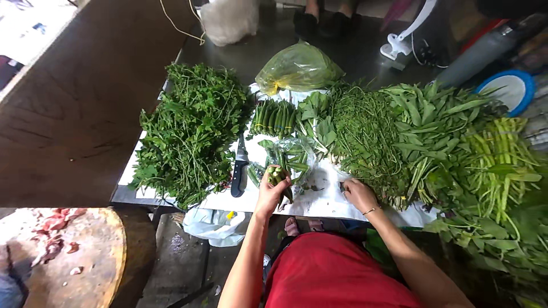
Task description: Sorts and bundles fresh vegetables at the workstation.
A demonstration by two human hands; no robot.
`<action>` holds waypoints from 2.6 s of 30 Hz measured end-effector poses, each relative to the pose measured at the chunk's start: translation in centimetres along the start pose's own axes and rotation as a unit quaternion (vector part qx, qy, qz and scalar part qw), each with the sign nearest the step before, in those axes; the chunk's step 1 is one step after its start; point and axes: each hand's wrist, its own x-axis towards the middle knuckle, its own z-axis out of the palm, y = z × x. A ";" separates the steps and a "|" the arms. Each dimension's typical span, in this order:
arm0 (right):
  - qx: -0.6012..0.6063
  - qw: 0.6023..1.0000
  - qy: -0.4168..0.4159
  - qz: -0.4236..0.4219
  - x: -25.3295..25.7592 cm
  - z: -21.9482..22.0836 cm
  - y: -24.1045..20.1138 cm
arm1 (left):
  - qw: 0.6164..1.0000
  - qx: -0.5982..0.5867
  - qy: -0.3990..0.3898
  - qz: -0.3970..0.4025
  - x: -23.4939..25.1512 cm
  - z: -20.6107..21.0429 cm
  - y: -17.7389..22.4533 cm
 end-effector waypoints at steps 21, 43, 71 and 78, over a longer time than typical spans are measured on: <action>0.279 0.923 0.246 -0.097 -3.5 -2.6 1.0 | 0.990 0.136 0.027 0.017 -1.3 0.3 -0.7; 0.022 0.868 0.119 -0.482 -1.7 -6.0 -15.1 | 0.935 0.348 -0.063 -0.032 -2.3 2.1 0.2; -0.094 0.946 0.007 -0.311 10.4 -2.5 -17.3 | 0.973 -0.004 0.194 -0.126 -9.0 -1.9 -2.7; -0.053 0.986 -0.036 -0.152 9.2 1.8 -18.5 | 0.960 -0.129 0.213 -0.127 -7.3 -1.2 -1.6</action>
